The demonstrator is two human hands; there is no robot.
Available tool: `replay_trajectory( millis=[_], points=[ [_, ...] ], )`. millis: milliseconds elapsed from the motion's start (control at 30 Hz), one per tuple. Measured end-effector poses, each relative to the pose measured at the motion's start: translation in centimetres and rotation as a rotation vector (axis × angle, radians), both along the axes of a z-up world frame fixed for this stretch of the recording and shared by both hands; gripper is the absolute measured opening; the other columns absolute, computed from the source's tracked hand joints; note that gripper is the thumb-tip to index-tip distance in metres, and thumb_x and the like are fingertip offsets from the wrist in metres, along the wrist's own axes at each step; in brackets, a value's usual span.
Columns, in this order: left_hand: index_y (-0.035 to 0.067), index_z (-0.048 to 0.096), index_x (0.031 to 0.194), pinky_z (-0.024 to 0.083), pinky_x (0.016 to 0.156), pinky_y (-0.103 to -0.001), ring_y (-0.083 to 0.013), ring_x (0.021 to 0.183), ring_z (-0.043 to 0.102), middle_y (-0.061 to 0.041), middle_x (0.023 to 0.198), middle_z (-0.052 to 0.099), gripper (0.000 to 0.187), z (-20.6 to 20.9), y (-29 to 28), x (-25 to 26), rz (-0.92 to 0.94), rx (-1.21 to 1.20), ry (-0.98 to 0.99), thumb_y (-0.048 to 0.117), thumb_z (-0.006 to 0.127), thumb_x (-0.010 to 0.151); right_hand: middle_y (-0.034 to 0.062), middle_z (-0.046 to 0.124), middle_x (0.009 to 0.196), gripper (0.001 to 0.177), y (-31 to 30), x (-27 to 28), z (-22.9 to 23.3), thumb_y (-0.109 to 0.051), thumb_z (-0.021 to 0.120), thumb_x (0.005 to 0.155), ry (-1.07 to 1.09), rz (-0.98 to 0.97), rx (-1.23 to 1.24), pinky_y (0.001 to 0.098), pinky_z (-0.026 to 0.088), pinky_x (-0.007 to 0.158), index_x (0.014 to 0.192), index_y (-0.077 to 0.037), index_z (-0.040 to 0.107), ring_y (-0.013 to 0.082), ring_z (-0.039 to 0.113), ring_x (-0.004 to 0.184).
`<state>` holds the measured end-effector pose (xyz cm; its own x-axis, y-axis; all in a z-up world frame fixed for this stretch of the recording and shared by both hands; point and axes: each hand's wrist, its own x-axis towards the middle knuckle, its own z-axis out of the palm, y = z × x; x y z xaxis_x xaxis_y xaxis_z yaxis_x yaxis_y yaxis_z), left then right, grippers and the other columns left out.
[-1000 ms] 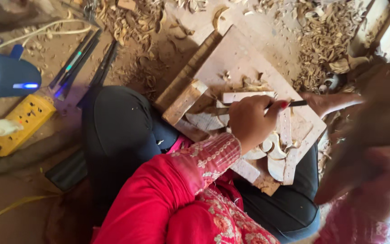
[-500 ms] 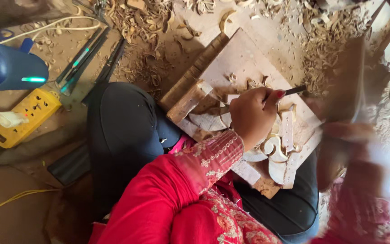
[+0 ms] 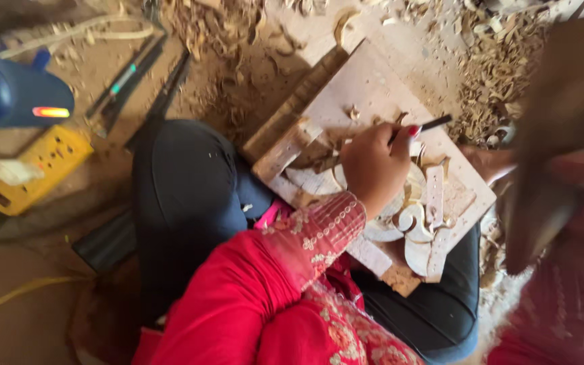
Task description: The person carves a decorative floral pattern into a rectangular wooden board using a chisel and a wooden mallet. They repeatedly strike the chisel to remove wood shavings and refine the design.
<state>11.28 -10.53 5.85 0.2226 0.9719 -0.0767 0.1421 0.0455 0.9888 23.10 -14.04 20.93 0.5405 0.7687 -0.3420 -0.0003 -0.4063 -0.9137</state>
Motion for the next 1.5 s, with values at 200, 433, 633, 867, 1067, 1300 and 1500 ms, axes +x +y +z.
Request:
replay_trajectory(
  millis=[200,433,633,867,1067,1300,1500],
  points=[
    [0.012,0.073,0.081,0.049,0.058,-0.043,-0.0289,0.06,0.066,-0.01,0.07,0.068,0.023,-0.4,0.3,0.2,-0.017,0.004,0.04,0.031,0.071,0.094,0.0154,0.069,0.105,0.064,-0.9,-0.6,-0.3,-0.023,0.063,0.083,0.017,0.031,-0.002,0.0343,0.06,0.084,0.142,-0.001,0.05,0.0268,0.07,0.09],
    [0.014,0.071,0.087,0.049,0.064,-0.042,-0.0261,0.067,0.067,-0.005,0.076,0.069,0.019,1.6,-1.4,-1.0,-0.106,0.274,-0.193,0.023,0.061,0.1,0.0219,0.072,0.107,0.059,-6.6,-1.0,-0.6,-0.022,0.064,0.089,0.301,-0.281,0.29,0.0364,0.061,0.085,0.138,0.009,0.053,0.0309,0.07,0.091],
    [0.011,0.066,0.08,0.047,0.063,-0.045,-0.0291,0.067,0.066,-0.008,0.073,0.067,0.026,-0.1,-1.3,-0.7,-0.083,0.138,0.023,0.029,0.068,0.099,0.0205,0.07,0.112,0.059,-8.0,-1.9,0.0,-0.019,0.067,0.091,0.292,-0.367,0.362,0.0362,0.059,0.081,0.143,0.005,0.053,0.0308,0.068,0.09],
    [0.011,0.069,0.083,0.048,0.062,-0.046,-0.0319,0.068,0.066,-0.009,0.075,0.068,0.025,-0.4,-0.4,-1.2,-0.065,0.099,0.021,0.03,0.066,0.098,0.0165,0.067,0.115,0.067,-8.2,-0.7,-0.5,-0.016,0.069,0.085,0.215,-0.224,0.203,0.0371,0.057,0.083,0.147,0.0,0.047,0.029,0.067,0.094],
    [0.011,0.07,0.082,0.049,0.061,-0.046,-0.0322,0.067,0.067,-0.009,0.075,0.068,0.03,-0.9,-0.3,-1.2,-0.097,0.082,0.068,0.036,0.066,0.098,0.013,0.065,0.118,0.076,-5.6,-1.4,-1.4,-0.013,0.071,0.08,0.192,-0.089,0.123,0.0379,0.056,0.085,0.15,-0.005,0.042,0.0275,0.066,0.096],
    [0.012,0.07,0.078,0.048,0.06,-0.048,-0.0331,0.065,0.067,-0.01,0.073,0.069,0.033,-1.3,-0.5,-1.0,-0.167,0.131,0.152,0.038,0.064,0.098,0.0109,0.061,0.119,0.084,-2.7,-4.1,0.2,-0.019,0.073,0.072,0.053,-0.047,0.022,0.0405,0.055,0.084,0.149,-0.007,0.045,0.0299,0.062,0.095],
    [0.012,0.071,0.077,0.049,0.057,-0.046,-0.0311,0.061,0.067,-0.01,0.072,0.069,0.032,-1.4,-0.8,-1.6,-0.165,0.123,0.153,0.037,0.065,0.097,0.0228,0.061,0.112,0.071,-6.1,-4.1,-1.3,-0.039,0.068,0.083,0.294,-0.227,0.252,0.045,0.055,0.093,0.137,0.005,0.052,0.0371,0.063,0.104]
  ],
)
